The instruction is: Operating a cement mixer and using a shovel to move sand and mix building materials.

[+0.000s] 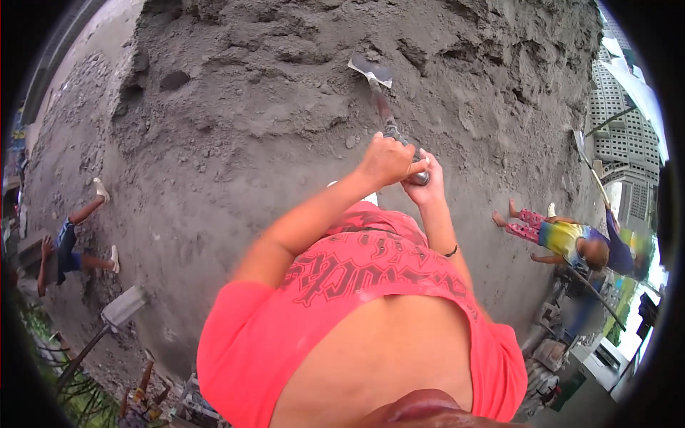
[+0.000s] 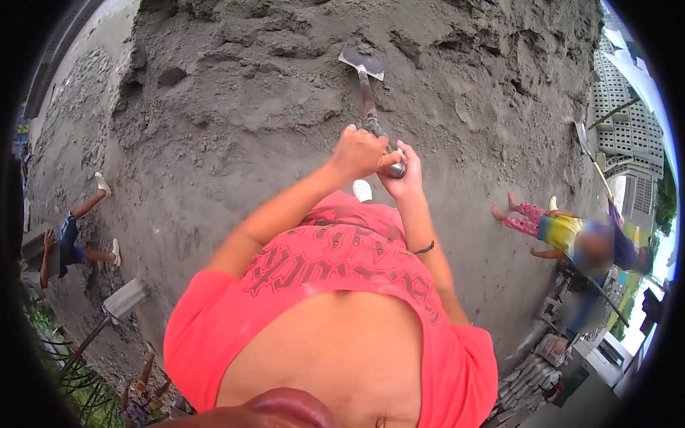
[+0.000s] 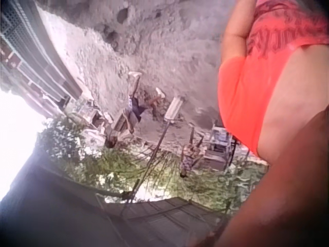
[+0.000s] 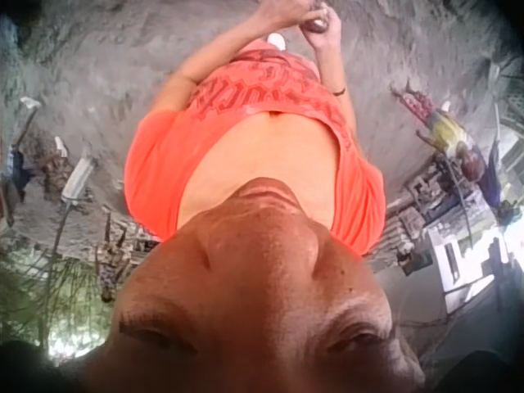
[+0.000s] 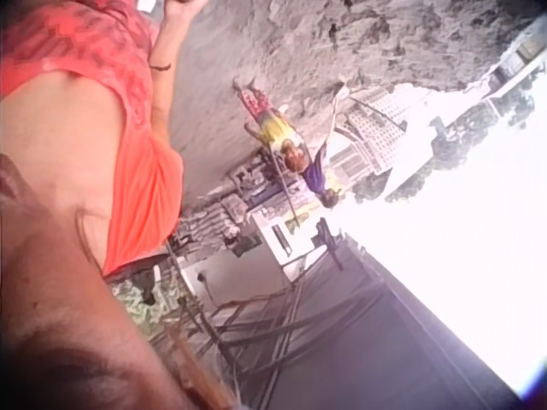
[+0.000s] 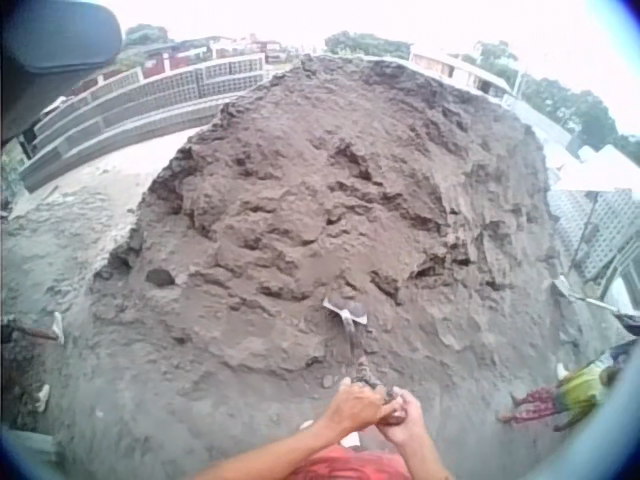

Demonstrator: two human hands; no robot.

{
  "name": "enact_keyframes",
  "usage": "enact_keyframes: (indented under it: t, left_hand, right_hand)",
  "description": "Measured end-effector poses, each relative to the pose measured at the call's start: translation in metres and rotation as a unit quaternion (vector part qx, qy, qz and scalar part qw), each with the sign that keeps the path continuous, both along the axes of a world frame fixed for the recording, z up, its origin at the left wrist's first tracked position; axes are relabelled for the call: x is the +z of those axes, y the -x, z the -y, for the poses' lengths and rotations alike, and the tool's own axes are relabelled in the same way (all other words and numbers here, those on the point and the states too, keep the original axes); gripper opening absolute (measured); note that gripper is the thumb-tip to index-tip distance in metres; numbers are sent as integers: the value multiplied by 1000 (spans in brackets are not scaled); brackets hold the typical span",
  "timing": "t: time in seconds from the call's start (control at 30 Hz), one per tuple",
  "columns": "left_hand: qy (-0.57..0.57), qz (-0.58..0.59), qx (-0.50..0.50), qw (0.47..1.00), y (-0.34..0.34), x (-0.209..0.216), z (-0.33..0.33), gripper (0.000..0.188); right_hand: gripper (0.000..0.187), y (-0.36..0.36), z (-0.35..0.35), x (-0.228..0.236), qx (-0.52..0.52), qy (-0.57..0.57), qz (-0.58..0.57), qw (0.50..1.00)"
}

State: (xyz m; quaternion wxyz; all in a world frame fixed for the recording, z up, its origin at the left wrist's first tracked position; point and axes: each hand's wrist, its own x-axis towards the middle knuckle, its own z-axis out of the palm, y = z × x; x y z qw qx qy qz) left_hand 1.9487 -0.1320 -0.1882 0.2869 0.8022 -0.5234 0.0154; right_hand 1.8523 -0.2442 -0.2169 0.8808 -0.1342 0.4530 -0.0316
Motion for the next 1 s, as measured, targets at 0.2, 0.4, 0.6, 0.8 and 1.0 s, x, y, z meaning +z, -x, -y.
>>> enact_keyframes:
  t: [0.2,0.4,0.6,0.8,1.0]
  left_hand:
    - [38,-29,46,998,-12,10,5,44]
    - [104,-92,64,988,0,-14,-17,31]
    - [92,-134,99,982,-46,-5,-35,21]
    - [78,-74,64,992,-71,-15,-54,24]
    - [86,-78,5,993,-70,-29,-47,24]
  right_hand:
    - [18,-13,-23,25,-115,94,-10,989]
    - [47,-20,-24,13,-38,248,-69,966]
    - [17,-76,-38,34,35,256,54,965]
    - [9,-93,-53,32,103,236,67,964]
    - [49,-94,-36,26,125,149,-64,979]
